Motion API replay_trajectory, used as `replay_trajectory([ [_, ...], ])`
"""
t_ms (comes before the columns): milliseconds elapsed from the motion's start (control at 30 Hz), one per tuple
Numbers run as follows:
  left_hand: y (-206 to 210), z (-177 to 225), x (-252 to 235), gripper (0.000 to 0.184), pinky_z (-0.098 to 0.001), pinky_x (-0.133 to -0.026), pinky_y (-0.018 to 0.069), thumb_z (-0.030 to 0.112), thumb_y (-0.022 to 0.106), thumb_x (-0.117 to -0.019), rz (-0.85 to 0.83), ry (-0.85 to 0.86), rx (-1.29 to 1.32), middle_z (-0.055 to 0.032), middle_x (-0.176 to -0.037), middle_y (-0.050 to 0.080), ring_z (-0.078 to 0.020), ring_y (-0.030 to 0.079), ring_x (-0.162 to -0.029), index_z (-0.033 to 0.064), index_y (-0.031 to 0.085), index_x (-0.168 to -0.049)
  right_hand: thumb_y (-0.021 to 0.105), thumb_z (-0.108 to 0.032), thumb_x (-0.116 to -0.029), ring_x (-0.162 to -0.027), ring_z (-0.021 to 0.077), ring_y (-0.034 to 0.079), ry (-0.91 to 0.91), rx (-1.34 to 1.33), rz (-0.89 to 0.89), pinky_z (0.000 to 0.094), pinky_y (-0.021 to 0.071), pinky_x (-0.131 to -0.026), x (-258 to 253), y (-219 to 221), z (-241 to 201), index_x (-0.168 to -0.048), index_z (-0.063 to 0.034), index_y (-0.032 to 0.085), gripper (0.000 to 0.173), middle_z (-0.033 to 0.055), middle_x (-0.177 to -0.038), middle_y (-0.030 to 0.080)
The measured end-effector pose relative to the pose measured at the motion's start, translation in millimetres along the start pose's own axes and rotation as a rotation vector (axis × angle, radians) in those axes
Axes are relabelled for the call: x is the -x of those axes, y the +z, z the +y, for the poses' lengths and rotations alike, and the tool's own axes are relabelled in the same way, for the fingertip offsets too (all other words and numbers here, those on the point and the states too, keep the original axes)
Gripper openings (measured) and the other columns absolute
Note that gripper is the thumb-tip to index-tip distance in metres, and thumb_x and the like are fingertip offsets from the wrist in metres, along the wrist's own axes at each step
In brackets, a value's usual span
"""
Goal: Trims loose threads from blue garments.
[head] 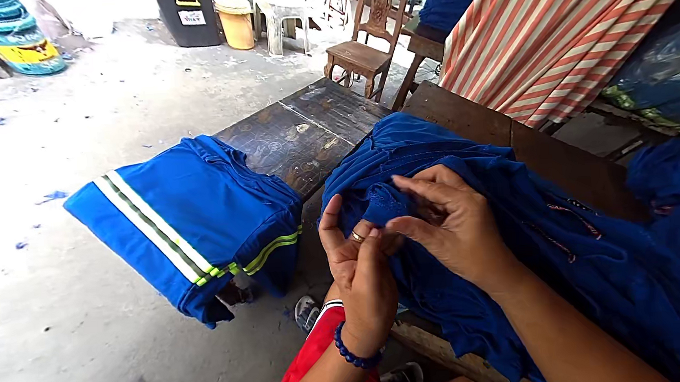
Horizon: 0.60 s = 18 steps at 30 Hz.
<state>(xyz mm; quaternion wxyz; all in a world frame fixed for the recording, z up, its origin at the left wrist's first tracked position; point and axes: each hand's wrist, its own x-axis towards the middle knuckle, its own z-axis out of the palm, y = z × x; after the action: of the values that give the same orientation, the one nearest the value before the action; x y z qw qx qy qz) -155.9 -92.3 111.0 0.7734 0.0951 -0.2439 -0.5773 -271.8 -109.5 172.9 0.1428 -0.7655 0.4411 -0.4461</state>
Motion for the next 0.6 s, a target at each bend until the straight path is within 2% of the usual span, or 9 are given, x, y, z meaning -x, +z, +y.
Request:
replay_trajectory([
  [67, -1, -2, 2, 0.053, -0.0345, -0.086, 0.0613, -0.005, 0.043, -0.0967, -0.045, 0.038, -0.077, 0.0056, -0.08, 0.069, -0.0104, 0.072, -0.079, 0.0202, 0.033, -0.142, 0.079, -0.013, -0.0856, -0.085, 0.0008, 0.059, 0.01, 0.036, 0.048, 0.0093, 0.0502, -0.072, -3, 15, -1, -0.113, 0.0028, 0.075, 0.032, 0.0052, -0.098, 0.059],
  [133, -1, -2, 3, 0.057, -0.0375, -0.089, 0.0621, -0.007, 0.041, -0.0963, -0.085, 0.044, -0.14, 0.0039, -0.088, 0.073, -0.0129, 0.075, -0.085, 0.0165, 0.026, -0.146, 0.074, -0.003, -0.0864, -0.079, -0.0004, 0.055, -0.052, 0.009, 0.131, 0.008, 0.0471, -0.068, -5, 20, 0, -0.099, 0.0022, 0.076, 0.014, 0.0038, -0.093, 0.057],
  [200, -1, -1, 6, 0.06, -0.0381, -0.09, 0.0615, -0.008, 0.041, -0.0962, -0.095, 0.033, -0.143, 0.0027, -0.092, 0.072, -0.0135, 0.074, -0.087, 0.0139, 0.023, -0.149, 0.072, 0.0, -0.0879, -0.079, -0.0008, 0.053, -0.143, -0.062, 0.17, 0.0084, 0.0461, -0.067, -3, 19, 3, -0.095, 0.0014, 0.075, 0.008, 0.002, -0.092, 0.055],
  [300, 0, -1, 6, 0.059, -0.0363, -0.095, 0.0583, -0.008, 0.042, -0.0965, -0.102, 0.034, -0.131, 0.0031, -0.099, 0.072, -0.011, 0.072, -0.095, 0.0139, 0.025, -0.149, 0.069, -0.004, -0.0941, -0.088, -0.0003, 0.057, -0.218, -0.166, 0.195, 0.0115, 0.0509, -0.075, 2, 6, 2, -0.098, -0.0066, 0.074, 0.006, -0.0025, -0.099, 0.058],
  [367, 1, -3, 7, 0.06, -0.0377, -0.097, 0.0579, -0.009, 0.044, -0.0961, -0.114, 0.043, -0.117, 0.0017, -0.106, 0.073, -0.0131, 0.072, -0.1, 0.0162, 0.027, -0.148, 0.068, -0.01, -0.0979, -0.082, -0.0031, 0.056, -0.208, -0.229, 0.22, 0.0106, 0.0486, -0.068, 5, -2, -2, -0.099, -0.0135, 0.073, 0.006, -0.0072, -0.099, 0.059],
  [433, 1, -5, 9, 0.063, -0.0378, -0.097, 0.0582, -0.01, 0.049, -0.0953, -0.145, 0.071, -0.132, 0.0013, -0.113, 0.072, -0.0136, 0.072, -0.102, 0.019, 0.028, -0.147, 0.066, -0.014, -0.0997, -0.077, -0.0046, 0.055, -0.205, -0.23, 0.229, 0.0097, 0.047, -0.064, 12, -4, -7, -0.099, -0.0161, 0.071, 0.005, -0.0089, -0.097, 0.06],
  [500, 3, -10, 11, 0.065, -0.0317, -0.094, 0.0589, -0.012, 0.057, -0.0912, -0.17, 0.129, -0.164, 0.004, -0.117, 0.07, -0.0094, 0.071, -0.103, 0.0192, 0.031, -0.143, 0.065, -0.016, -0.1008, -0.084, -0.0042, 0.059, -0.253, -0.137, 0.218, 0.01, 0.0508, -0.071, 19, -3, -12, -0.097, -0.014, 0.068, 0.005, -0.0072, -0.095, 0.061],
  [600, 5, -17, 11, 0.069, -0.027, -0.094, 0.0586, -0.009, 0.071, -0.0842, -0.15, 0.204, -0.169, 0.009, -0.119, 0.068, -0.0048, 0.069, -0.104, 0.0222, 0.041, -0.137, 0.06, -0.013, -0.1037, -0.09, 0.0002, 0.061, -0.408, 0.059, 0.146, 0.0116, 0.0524, -0.08, 26, 1, -22, -0.097, -0.0056, 0.064, 0.011, 0.0015, -0.093, 0.061],
])
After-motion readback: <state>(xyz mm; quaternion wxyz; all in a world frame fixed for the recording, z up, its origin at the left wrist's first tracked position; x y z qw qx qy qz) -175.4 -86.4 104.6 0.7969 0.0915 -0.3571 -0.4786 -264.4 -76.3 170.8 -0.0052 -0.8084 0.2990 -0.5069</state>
